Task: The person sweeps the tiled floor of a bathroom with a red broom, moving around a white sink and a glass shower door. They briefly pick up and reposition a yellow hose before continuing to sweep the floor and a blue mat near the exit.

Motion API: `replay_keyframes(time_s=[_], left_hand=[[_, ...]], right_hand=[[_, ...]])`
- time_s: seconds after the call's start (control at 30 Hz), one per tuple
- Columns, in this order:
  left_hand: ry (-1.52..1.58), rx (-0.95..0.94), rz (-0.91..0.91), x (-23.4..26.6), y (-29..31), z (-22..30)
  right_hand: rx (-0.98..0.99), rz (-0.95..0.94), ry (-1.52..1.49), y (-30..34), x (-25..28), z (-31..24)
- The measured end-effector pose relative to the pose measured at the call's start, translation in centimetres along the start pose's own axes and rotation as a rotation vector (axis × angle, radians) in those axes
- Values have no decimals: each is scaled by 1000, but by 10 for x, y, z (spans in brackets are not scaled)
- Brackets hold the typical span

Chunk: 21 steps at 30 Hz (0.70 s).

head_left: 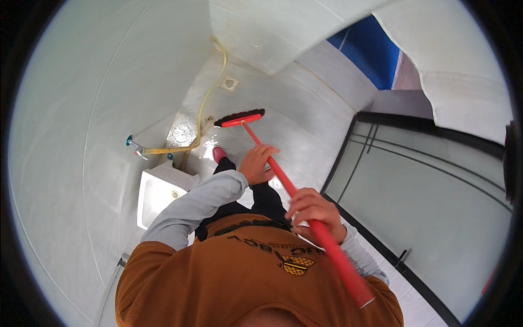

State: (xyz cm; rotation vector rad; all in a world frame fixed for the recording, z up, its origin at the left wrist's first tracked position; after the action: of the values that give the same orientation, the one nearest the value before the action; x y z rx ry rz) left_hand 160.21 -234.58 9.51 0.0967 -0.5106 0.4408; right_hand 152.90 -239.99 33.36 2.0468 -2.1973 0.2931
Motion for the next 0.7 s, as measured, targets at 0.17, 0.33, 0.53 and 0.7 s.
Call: replay_keyframes(time_s=[0.17, 0.33, 0.53, 0.7], left_hand=[[65, -47, -365, -78, -57, 40], [128, -141, -562, -188, -83, 133], [153, -214, -692, -323, -122, 238], [248, -213, -670, -381, -152, 248]], right_hand=[[289, 644, -115, 100, 86, -52], [299, 878, -231, 240, 188, -70], [522, 909, -5, 332, 286, -131], [372, 1119, 344, 340, 285, -115]])
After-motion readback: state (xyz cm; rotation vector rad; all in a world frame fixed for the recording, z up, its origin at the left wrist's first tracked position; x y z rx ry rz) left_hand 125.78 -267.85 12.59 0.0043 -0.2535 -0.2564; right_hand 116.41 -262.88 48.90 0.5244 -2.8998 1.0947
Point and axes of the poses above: each hand's wrist, its own y-axis away from the middle knuckle, its own x-axis out of the back of the hand, z = x × y, the point moved 8 cm from there along -y, towards the middle knuckle, and after that the axes turned 5 degrees about x, right-handed, at the moved point
